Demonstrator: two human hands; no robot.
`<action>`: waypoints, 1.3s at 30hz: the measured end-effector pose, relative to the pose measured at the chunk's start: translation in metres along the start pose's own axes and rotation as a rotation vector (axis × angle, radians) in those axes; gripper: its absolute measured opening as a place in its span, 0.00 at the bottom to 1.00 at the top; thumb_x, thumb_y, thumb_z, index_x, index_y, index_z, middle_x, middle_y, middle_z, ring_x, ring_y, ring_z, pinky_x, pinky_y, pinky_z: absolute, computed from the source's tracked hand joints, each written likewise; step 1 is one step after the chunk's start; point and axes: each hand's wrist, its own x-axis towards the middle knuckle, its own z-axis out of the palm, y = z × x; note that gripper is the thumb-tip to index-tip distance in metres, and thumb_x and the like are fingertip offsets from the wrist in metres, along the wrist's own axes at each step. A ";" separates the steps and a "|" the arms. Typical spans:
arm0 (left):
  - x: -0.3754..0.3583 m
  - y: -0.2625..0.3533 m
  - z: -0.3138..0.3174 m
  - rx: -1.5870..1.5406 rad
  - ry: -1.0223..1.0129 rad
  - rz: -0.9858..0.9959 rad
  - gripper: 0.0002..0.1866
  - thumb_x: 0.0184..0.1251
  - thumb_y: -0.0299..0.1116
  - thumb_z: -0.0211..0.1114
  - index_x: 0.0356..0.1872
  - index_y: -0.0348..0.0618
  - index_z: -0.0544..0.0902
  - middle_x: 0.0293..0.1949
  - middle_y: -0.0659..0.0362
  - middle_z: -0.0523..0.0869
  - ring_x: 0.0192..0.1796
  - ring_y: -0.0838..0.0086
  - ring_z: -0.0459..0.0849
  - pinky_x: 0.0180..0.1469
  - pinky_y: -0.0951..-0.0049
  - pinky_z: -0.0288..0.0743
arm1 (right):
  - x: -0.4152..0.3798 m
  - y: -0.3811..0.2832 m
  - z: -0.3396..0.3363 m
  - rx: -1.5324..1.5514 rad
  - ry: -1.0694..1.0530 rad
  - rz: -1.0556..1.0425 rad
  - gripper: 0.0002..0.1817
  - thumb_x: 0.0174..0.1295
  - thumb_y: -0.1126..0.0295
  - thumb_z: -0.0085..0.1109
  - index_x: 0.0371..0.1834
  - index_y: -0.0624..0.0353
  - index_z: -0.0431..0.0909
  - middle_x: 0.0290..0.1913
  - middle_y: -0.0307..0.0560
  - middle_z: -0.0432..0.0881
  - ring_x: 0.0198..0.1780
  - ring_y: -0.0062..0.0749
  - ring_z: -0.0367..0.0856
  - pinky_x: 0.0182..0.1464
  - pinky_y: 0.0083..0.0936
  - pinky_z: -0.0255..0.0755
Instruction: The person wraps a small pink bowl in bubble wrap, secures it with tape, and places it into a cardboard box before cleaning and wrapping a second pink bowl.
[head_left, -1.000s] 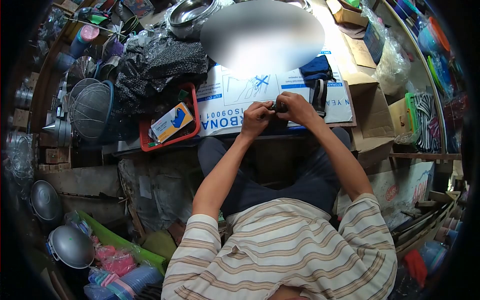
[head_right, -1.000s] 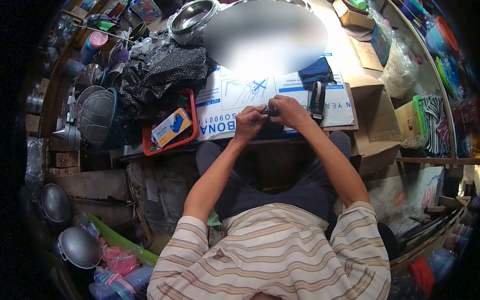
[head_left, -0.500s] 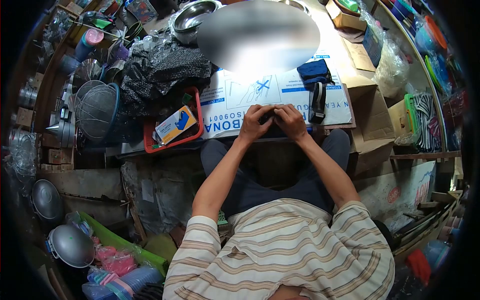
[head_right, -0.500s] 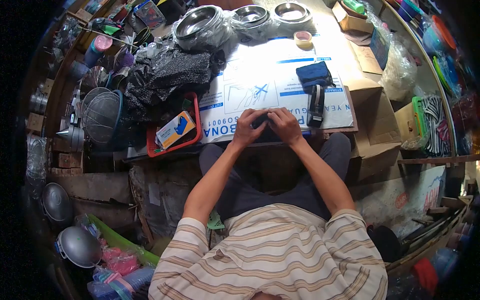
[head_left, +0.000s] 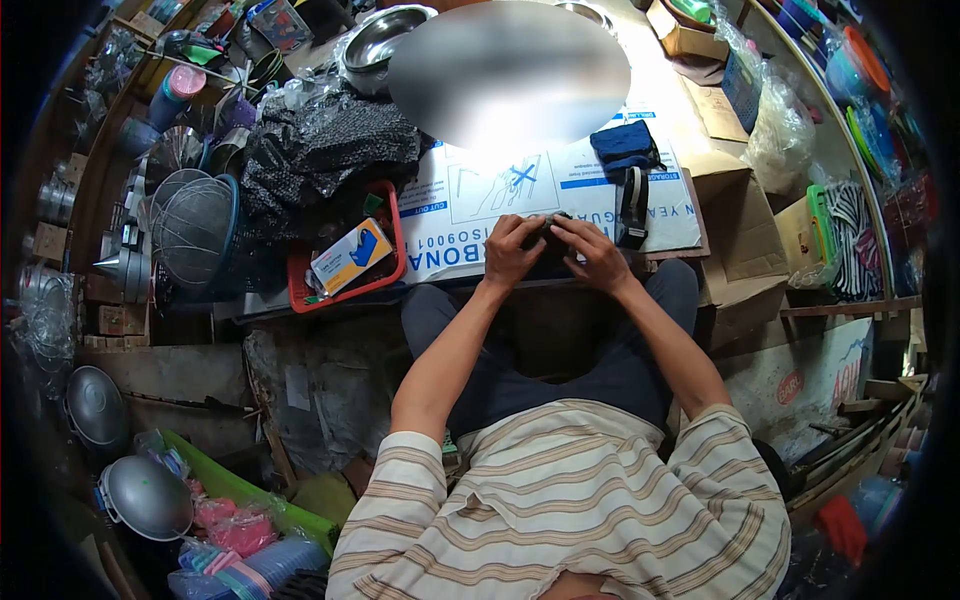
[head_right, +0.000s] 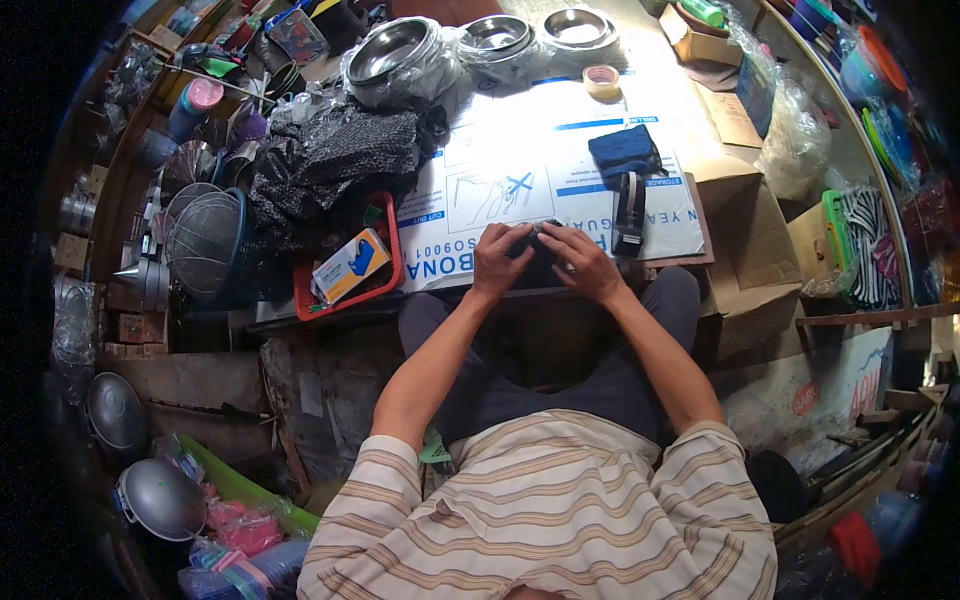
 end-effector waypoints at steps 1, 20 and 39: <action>0.000 0.001 0.002 -0.017 0.008 0.015 0.24 0.56 0.22 0.81 0.57 0.47 0.94 0.44 0.54 0.92 0.48 0.60 0.90 0.53 0.62 0.86 | -0.002 0.004 0.002 0.000 0.000 0.005 0.30 0.63 0.79 0.73 0.72 0.59 0.83 0.72 0.50 0.85 0.64 0.51 0.88 0.67 0.41 0.84; -0.007 0.009 0.002 -0.049 0.001 -0.071 0.26 0.56 0.19 0.79 0.59 0.46 0.94 0.48 0.54 0.94 0.55 0.59 0.90 0.60 0.63 0.84 | 0.015 0.003 0.010 0.284 0.082 0.415 0.15 0.57 0.76 0.77 0.49 0.58 0.91 0.52 0.49 0.91 0.56 0.47 0.90 0.58 0.38 0.83; -0.018 0.022 0.008 -0.008 0.051 -0.091 0.25 0.52 0.20 0.81 0.56 0.45 0.94 0.47 0.55 0.93 0.51 0.60 0.87 0.58 0.62 0.82 | -0.076 0.123 -0.015 0.150 0.230 1.351 0.29 0.76 0.43 0.67 0.52 0.63 0.92 0.49 0.55 0.93 0.54 0.40 0.90 0.62 0.36 0.79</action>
